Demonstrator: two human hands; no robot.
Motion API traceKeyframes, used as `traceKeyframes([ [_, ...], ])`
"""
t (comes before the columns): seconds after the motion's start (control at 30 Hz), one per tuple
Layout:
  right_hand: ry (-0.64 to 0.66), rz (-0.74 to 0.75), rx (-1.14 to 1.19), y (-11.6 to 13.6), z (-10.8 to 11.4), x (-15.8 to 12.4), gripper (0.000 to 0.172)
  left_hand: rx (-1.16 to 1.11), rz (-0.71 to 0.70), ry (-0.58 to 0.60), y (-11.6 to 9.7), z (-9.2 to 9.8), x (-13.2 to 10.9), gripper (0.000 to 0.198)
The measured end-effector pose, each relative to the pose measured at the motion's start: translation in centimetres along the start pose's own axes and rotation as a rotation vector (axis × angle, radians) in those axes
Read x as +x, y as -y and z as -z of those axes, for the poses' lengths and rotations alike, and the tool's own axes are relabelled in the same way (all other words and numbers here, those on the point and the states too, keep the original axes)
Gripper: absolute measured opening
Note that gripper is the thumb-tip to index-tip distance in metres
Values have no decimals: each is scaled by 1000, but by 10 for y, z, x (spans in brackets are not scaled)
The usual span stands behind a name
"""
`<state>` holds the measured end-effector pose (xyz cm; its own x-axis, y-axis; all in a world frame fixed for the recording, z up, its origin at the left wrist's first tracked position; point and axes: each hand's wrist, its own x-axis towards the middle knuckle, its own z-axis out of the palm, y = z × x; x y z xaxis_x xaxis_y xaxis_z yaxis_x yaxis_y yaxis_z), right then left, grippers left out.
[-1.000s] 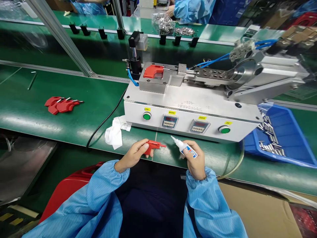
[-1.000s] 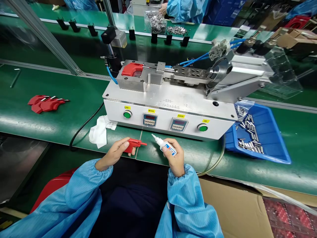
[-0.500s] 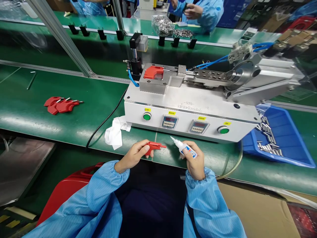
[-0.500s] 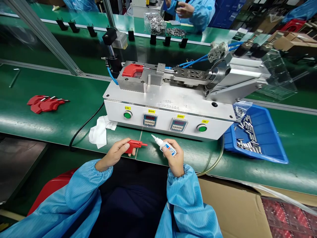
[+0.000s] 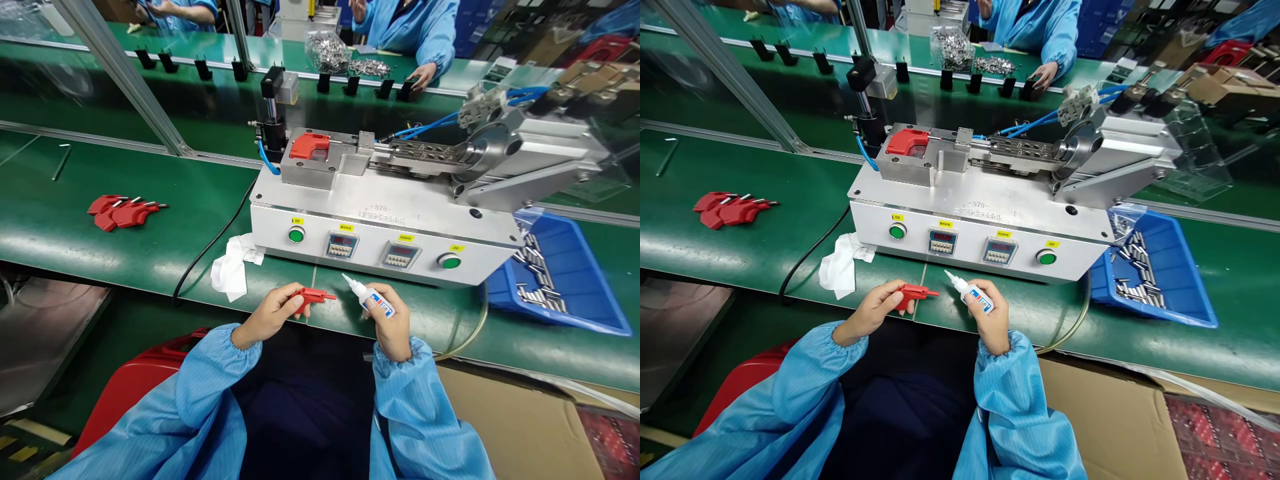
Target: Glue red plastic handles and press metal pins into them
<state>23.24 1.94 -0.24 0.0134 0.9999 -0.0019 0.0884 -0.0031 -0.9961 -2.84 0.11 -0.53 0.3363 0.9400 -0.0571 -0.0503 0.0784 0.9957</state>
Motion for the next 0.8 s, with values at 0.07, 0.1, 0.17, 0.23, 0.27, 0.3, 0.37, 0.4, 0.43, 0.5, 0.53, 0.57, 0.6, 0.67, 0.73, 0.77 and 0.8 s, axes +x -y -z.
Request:
traceKeyframes([
  [0.07, 2, 4, -6, 2, -1, 0, 39, 14, -8, -1, 1, 0, -1, 46],
  [0.1, 3, 5, -7, 2, -1, 0, 39, 21, -12, -1, 2, 0, -1, 46],
  [0.17, -2, 6, -8, 4, -2, 0, 39, 35, -18, -1, 2, 0, -2, 46],
  [0.23, -7, 8, -4, 5, -3, 0, 38, 46, -19, -1, 1, -1, -2, 46],
  [0.27, -8, 7, -3, 5, -3, 0, 38, 50, -20, -1, 0, -2, -1, 48],
  [0.3, -9, 7, -4, 5, -3, 0, 39, 54, -21, -1, -1, -2, -1, 49],
  [0.37, -10, 6, -8, 6, -3, 0, 39, 62, -19, 0, -3, -3, -1, 53],
  [0.4, -12, 7, -8, 6, -3, 0, 40, 68, -16, -3, -4, -4, -1, 55],
  [0.43, -11, 6, -7, 6, -2, 0, 40, 74, -12, -7, -5, -4, -1, 55],
  [0.5, -10, 6, -7, 7, -2, 0, 40, 85, -5, -11, -6, -5, -1, 55],
  [0.53, -9, 6, -11, 7, -2, 0, 40, 87, -4, -12, -6, -5, -1, 55],
  [0.57, -9, 8, -18, 7, -2, 0, 41, 88, -4, -11, -7, -6, -1, 56],
  [0.6, -7, 10, -26, 7, -2, 0, 41, 88, -4, -9, -7, -6, -1, 56],
  [0.67, -6, 18, -36, 7, -2, 0, 40, 92, -5, -7, -7, -6, -1, 56],
  [0.73, -3, 21, -35, 6, -2, -1, 39, 99, -8, -7, -7, -5, -1, 56],
  [0.77, -2, 21, -32, 6, -2, -1, 39, 101, -10, -6, -7, -5, -1, 56],
  [0.8, -2, 19, -27, 6, -2, -1, 38, 102, -13, -5, -7, -5, 0, 56],
])
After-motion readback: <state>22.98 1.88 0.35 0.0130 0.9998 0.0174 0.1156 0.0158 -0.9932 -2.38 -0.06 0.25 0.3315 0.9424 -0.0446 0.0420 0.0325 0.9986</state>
